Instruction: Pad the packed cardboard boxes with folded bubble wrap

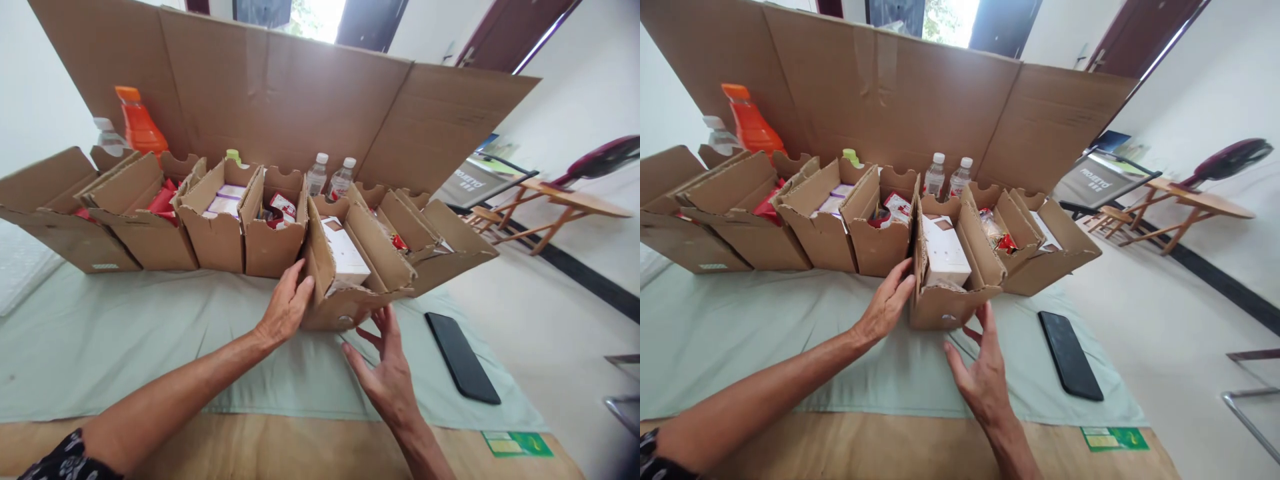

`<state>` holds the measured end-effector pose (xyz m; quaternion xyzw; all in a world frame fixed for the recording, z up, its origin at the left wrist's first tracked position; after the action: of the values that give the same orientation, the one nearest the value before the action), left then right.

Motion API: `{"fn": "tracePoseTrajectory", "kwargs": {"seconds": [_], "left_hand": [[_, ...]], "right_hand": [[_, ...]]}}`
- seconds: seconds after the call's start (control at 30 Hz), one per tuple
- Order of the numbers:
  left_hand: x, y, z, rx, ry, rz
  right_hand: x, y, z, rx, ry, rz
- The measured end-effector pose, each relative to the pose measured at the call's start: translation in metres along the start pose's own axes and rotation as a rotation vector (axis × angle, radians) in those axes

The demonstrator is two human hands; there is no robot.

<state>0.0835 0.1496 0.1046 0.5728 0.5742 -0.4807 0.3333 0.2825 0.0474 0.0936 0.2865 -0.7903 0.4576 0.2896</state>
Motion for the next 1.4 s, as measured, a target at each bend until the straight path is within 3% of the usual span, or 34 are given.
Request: {"fn": "tracePoseTrajectory", "kwargs": {"seconds": [0.1,0.27,0.37,0.57,0.67,0.77,0.87,0.97,1.07,1.17,1.3,1.4], "left_hand": [[0.001,-0.017,0.014,0.019,-0.040,-0.025],[0.006,-0.056,0.072,0.200,-0.049,-0.254],[0.012,-0.072,0.104,0.264,0.065,-0.394],[0.022,-0.091,0.141,0.082,0.304,-0.531],[0.025,-0.094,0.148,0.010,0.372,-0.536],[0.023,-0.094,0.148,-0.020,0.422,-0.543],[0.017,-0.093,0.145,-0.019,0.440,-0.548],[0.013,-0.093,0.142,-0.017,0.437,-0.549],[0.013,-0.094,0.141,-0.039,0.435,-0.553],[0.015,-0.096,0.141,-0.073,0.435,-0.549],[0.019,-0.099,0.141,-0.123,0.419,-0.557],[0.019,-0.108,0.143,-0.198,0.362,-0.567]], "right_hand": [[0.010,-0.007,0.006,-0.076,-0.094,0.177],[0.036,0.021,0.022,0.201,-0.317,0.233],[0.038,0.039,0.005,0.214,-0.340,0.272],[0.015,0.063,-0.042,0.243,-0.245,0.332],[0.009,0.065,-0.053,0.269,-0.234,0.347],[0.022,0.059,-0.059,0.252,-0.224,0.310],[0.059,0.052,-0.071,0.212,-0.194,0.198],[0.108,0.061,-0.095,0.221,-0.212,0.115],[0.138,0.083,-0.127,0.236,-0.174,0.275],[0.146,0.097,-0.149,0.217,-0.107,0.508],[0.147,0.088,-0.135,0.212,-0.124,0.542],[0.146,0.053,-0.089,0.173,-0.212,0.422]]}}
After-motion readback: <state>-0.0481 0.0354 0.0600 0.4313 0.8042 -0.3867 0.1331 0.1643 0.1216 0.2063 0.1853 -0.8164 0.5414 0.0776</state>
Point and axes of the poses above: each hand's wrist, its own z-axis away from the middle knuckle, its own y-axis out of the palm, x = y × z, the point moved 6 cm from there along -z, towards the middle knuckle, and after that the axes turned 7 degrees about y, right-handed, at the moved point
